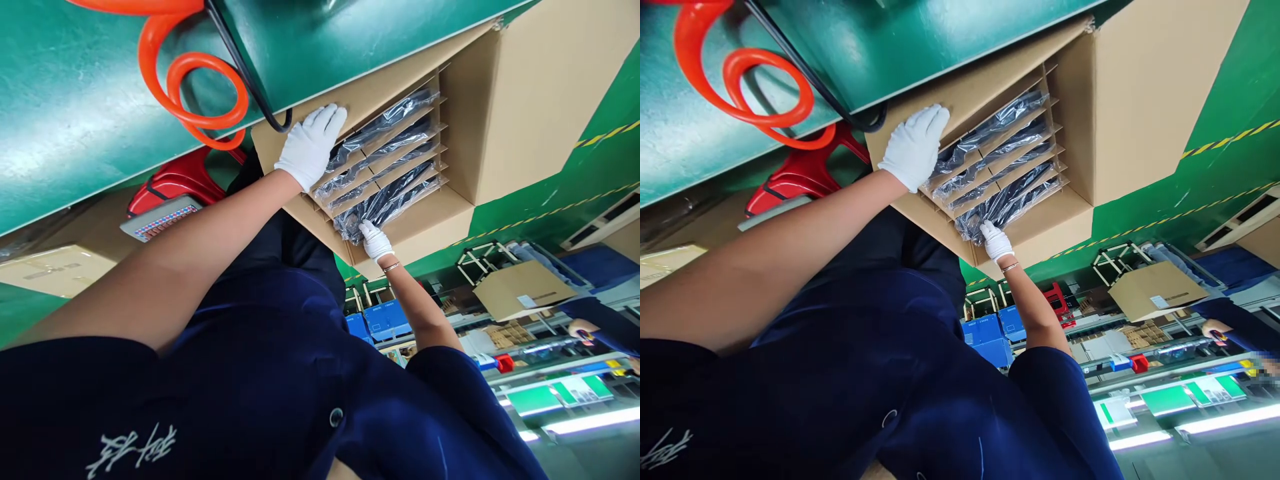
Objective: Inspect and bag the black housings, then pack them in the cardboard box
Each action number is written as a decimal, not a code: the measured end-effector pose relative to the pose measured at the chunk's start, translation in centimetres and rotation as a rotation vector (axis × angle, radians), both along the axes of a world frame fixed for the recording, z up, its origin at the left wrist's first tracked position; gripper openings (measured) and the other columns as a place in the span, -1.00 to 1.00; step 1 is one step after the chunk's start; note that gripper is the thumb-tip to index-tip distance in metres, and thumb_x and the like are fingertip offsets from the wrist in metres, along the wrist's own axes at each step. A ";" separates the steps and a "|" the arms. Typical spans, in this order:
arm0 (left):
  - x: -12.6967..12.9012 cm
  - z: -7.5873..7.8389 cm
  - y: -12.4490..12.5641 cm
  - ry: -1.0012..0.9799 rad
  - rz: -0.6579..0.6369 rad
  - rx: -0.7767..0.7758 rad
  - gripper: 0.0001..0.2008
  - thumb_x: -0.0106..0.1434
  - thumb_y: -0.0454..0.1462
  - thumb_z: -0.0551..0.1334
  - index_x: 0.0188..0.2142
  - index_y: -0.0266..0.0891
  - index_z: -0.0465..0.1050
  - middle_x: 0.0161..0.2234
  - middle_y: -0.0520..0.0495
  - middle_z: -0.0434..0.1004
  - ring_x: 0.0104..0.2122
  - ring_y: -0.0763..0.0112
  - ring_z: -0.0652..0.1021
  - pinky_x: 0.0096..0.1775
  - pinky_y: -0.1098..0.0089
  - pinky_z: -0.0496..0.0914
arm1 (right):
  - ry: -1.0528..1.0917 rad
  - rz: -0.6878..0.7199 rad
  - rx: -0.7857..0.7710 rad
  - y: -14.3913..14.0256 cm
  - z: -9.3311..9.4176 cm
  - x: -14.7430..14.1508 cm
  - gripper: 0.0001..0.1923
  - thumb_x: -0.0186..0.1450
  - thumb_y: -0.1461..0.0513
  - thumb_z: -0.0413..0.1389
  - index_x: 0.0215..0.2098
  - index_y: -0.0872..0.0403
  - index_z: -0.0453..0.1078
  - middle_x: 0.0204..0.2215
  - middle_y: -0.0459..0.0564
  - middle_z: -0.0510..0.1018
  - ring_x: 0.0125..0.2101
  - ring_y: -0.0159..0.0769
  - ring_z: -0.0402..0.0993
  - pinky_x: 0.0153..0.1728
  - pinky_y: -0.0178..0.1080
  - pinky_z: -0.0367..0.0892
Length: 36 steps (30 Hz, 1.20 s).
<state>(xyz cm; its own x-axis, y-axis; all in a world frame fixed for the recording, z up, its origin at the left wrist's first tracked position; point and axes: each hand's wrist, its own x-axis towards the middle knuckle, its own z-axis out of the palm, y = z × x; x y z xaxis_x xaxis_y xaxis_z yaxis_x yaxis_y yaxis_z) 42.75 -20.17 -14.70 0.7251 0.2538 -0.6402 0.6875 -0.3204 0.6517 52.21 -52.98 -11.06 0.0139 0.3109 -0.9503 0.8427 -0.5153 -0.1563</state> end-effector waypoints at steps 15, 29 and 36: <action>-0.2 -0.2 -0.3 0.026 -0.135 0.121 -0.25 0.34 -0.10 -0.21 0.49 -0.22 -0.22 0.36 0.31 0.31 0.40 0.55 -0.52 0.35 0.43 -0.60 | 0.013 0.160 0.109 7.7 -2.5 -1.1 -0.36 0.41 0.35 -0.11 0.46 0.09 0.14 0.45 0.16 0.15 0.11 -0.04 0.49 0.06 -0.07 0.45; 0.0 0.0 -0.1 0.059 -0.045 0.007 -0.30 0.37 -0.22 -0.35 0.49 -0.16 -0.17 0.47 0.36 0.01 0.45 0.63 -0.43 0.41 0.41 -0.45 | -0.014 0.084 0.031 7.5 -1.2 -0.7 -0.54 0.41 0.37 -0.12 0.19 0.15 0.41 0.19 0.25 0.45 0.04 -0.11 0.46 0.08 -0.13 0.37; 0.3 1.1 0.3 0.070 -0.018 0.004 -0.35 0.41 -0.26 -0.23 0.47 -0.18 -0.09 0.49 0.19 0.01 0.46 0.15 -0.02 0.44 0.04 -0.05 | 0.037 0.059 0.092 5.7 -1.0 0.3 -0.51 0.39 0.37 -0.09 0.22 0.17 0.43 0.29 0.22 0.40 0.11 -0.05 0.46 0.18 -0.08 0.36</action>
